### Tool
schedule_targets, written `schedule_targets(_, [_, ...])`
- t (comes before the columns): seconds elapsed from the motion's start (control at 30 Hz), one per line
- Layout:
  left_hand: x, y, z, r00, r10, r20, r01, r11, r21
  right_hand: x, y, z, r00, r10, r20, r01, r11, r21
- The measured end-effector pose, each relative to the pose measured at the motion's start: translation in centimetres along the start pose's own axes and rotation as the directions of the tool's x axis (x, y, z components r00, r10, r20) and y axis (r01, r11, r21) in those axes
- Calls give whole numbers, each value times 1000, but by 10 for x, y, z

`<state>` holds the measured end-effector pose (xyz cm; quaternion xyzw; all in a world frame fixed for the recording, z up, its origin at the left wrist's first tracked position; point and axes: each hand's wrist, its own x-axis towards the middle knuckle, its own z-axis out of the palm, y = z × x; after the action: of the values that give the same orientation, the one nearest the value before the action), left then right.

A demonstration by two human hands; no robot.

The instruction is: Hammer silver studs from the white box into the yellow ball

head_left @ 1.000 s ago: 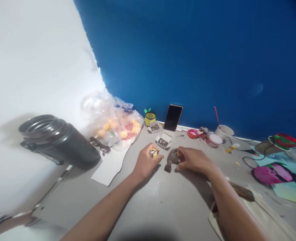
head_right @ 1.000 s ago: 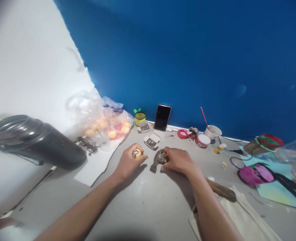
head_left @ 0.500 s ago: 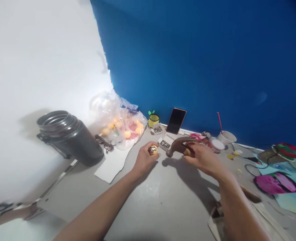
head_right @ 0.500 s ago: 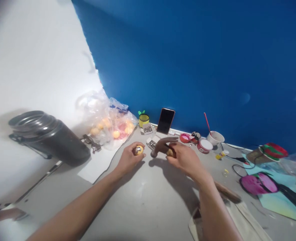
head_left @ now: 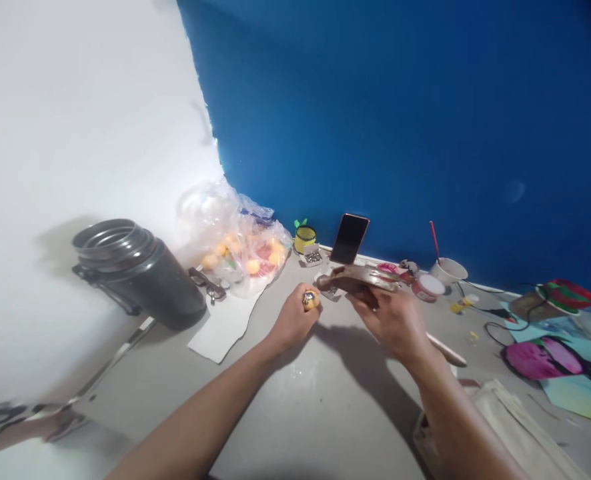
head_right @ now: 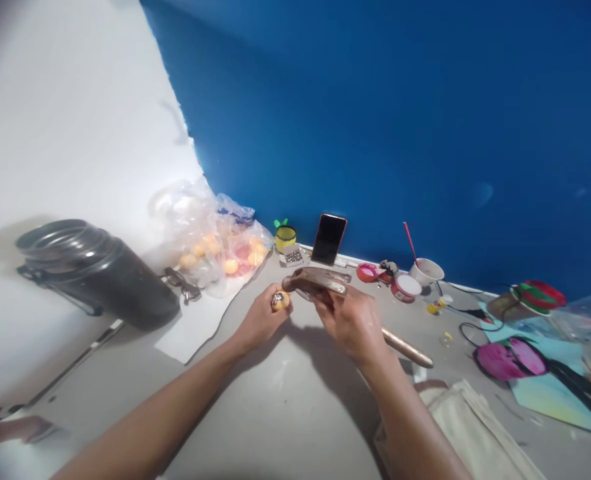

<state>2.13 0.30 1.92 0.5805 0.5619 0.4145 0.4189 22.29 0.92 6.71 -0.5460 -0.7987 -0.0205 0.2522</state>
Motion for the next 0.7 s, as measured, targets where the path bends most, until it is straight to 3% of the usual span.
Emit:
schedule_targets(0.13, [-1,0,1,999,46,21,-45,999,-3,0,-2,-2,993,-23,116,23,1000,-1])
schedule_targets(0.3, [-1,-5,3,995,97,-28,-94,991,96,-1,-6,-8,998,51,37,-52,999,9])
schedule_targets(0.47, [-1,-8,4,993,115,3,-115,991,67,3,-10,-12,971,32,237,-52,996,79])
schedule_targets(0.6, [1,-6,1,998,55,-38,-54,998,39,10,0,-22,972,49,228,-90,981,173])
schedule_targets(0.7, [2,-6,0,998,24,-56,-24,1000,-7,14,12,-20,924,43,380,-122,974,188])
